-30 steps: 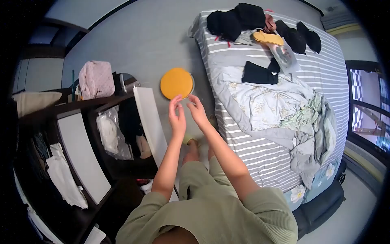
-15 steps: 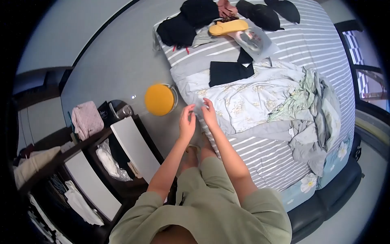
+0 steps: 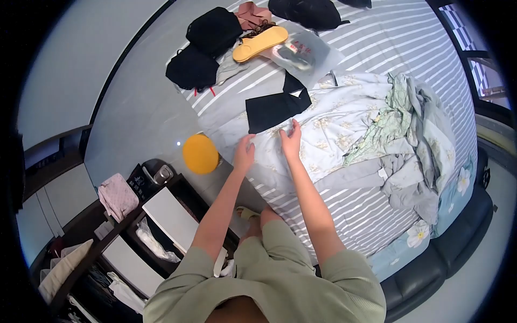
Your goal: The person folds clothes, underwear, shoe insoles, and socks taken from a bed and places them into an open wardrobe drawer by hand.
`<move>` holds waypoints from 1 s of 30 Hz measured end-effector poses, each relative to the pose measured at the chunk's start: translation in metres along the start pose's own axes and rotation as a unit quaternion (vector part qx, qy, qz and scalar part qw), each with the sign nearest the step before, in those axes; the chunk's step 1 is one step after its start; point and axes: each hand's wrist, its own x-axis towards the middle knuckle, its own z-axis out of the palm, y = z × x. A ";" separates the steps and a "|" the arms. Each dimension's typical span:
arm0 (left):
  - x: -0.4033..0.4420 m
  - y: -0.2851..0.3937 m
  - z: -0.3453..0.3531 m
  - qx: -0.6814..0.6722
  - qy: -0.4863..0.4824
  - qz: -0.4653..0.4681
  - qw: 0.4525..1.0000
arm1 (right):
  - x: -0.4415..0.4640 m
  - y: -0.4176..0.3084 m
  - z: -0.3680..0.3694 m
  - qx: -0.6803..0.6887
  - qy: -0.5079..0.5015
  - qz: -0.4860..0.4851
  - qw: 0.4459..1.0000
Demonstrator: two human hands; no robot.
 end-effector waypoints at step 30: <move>0.049 0.075 -0.033 -0.225 -0.078 -0.114 0.964 | 0.027 -0.050 -0.030 -0.190 0.066 -0.192 0.960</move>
